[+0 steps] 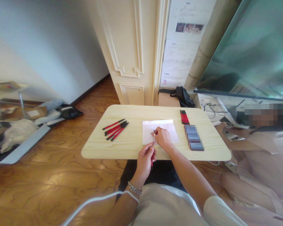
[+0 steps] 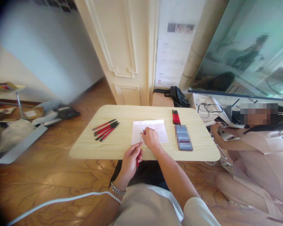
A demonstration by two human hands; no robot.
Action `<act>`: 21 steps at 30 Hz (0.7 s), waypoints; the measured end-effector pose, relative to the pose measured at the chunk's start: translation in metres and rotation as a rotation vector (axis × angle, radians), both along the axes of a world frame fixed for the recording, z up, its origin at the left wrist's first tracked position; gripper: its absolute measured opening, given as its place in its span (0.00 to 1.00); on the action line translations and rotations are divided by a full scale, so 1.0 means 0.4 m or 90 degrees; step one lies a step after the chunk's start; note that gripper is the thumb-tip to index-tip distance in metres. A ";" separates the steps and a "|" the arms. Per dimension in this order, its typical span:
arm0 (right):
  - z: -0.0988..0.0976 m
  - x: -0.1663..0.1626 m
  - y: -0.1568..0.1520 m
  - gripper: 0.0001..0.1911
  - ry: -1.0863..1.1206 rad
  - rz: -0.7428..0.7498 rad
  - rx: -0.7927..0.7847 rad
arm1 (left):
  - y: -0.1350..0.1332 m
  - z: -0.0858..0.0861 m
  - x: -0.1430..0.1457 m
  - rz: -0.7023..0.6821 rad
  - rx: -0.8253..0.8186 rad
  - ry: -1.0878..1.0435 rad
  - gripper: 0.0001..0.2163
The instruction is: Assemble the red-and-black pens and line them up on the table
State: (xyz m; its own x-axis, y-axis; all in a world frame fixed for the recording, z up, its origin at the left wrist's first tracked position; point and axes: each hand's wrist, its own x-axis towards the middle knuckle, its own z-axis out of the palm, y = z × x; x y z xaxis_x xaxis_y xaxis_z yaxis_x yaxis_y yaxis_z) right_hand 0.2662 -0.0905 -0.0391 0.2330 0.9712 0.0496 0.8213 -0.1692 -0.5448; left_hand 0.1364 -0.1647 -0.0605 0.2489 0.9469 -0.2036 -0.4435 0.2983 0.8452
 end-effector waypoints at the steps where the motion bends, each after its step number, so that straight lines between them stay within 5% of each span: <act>1: -0.003 -0.007 0.001 0.08 -0.027 0.001 -0.012 | 0.002 0.000 -0.001 0.002 0.001 -0.003 0.20; 7: 0.001 0.000 -0.003 0.12 -0.031 0.004 0.024 | 0.006 0.008 0.002 0.012 -0.011 -0.023 0.18; 15: 0.025 0.035 -0.102 0.18 0.383 0.080 0.090 | 0.004 0.011 0.017 -0.009 -0.015 -0.028 0.19; 21: 0.020 0.072 -0.067 0.19 0.414 -0.008 0.121 | -0.011 0.005 0.032 -0.045 -0.010 -0.002 0.19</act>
State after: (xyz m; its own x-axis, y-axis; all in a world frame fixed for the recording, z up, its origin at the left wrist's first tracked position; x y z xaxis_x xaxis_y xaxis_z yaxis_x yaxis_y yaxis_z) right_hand 0.2949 -0.1172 -0.0313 0.2845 0.9565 0.0653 0.3151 -0.0290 -0.9486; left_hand 0.1494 -0.1690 -0.0587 0.3154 0.9238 -0.2169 -0.4233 0.3415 0.8392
